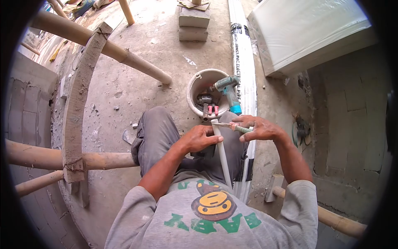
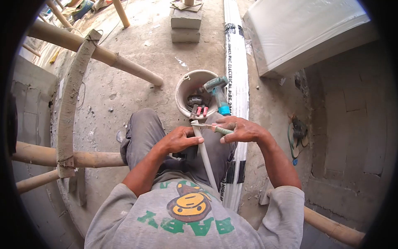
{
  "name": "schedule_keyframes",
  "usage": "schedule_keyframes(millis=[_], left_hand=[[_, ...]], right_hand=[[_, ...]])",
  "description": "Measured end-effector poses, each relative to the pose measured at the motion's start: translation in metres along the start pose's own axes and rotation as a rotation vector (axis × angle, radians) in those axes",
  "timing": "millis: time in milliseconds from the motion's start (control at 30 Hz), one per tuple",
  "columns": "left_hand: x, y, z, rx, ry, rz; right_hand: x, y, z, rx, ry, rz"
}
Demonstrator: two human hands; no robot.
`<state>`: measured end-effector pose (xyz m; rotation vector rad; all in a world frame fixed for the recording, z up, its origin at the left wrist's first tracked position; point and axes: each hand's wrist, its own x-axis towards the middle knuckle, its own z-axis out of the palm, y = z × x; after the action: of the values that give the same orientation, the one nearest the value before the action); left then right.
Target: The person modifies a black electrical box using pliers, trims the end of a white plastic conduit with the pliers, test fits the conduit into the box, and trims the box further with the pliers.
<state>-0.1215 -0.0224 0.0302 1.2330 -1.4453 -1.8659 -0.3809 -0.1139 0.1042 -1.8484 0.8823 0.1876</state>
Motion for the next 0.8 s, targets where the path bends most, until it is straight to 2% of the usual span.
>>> schedule_keyframes(millis=[67, 167, 333, 533, 700, 800], left_hand=[[0.000, 0.002, -0.003, 0.034, -0.021, -0.013], [-0.002, 0.009, -0.007, 0.076, -0.048, -0.029], [-0.002, 0.009, -0.008, 0.140, -0.077, -0.015], [0.000, -0.018, -0.004, -0.096, -0.098, -0.010], [-0.001, -0.015, -0.013, -0.001, -0.112, 0.024], [-0.001, -0.019, -0.011, 0.028, -0.090, 0.080]], right_hand=[[-0.001, -0.010, 0.000, 0.223, -0.063, 0.063], [0.006, -0.010, 0.001, 0.208, -0.169, 0.201], [0.017, -0.001, 0.003, -0.034, -0.187, 0.091], [0.020, -0.027, 0.001, -0.209, -0.186, 0.023], [0.019, -0.039, -0.001, -0.182, -0.181, 0.215], [0.019, -0.025, 0.003, 0.007, -0.089, 0.110]])
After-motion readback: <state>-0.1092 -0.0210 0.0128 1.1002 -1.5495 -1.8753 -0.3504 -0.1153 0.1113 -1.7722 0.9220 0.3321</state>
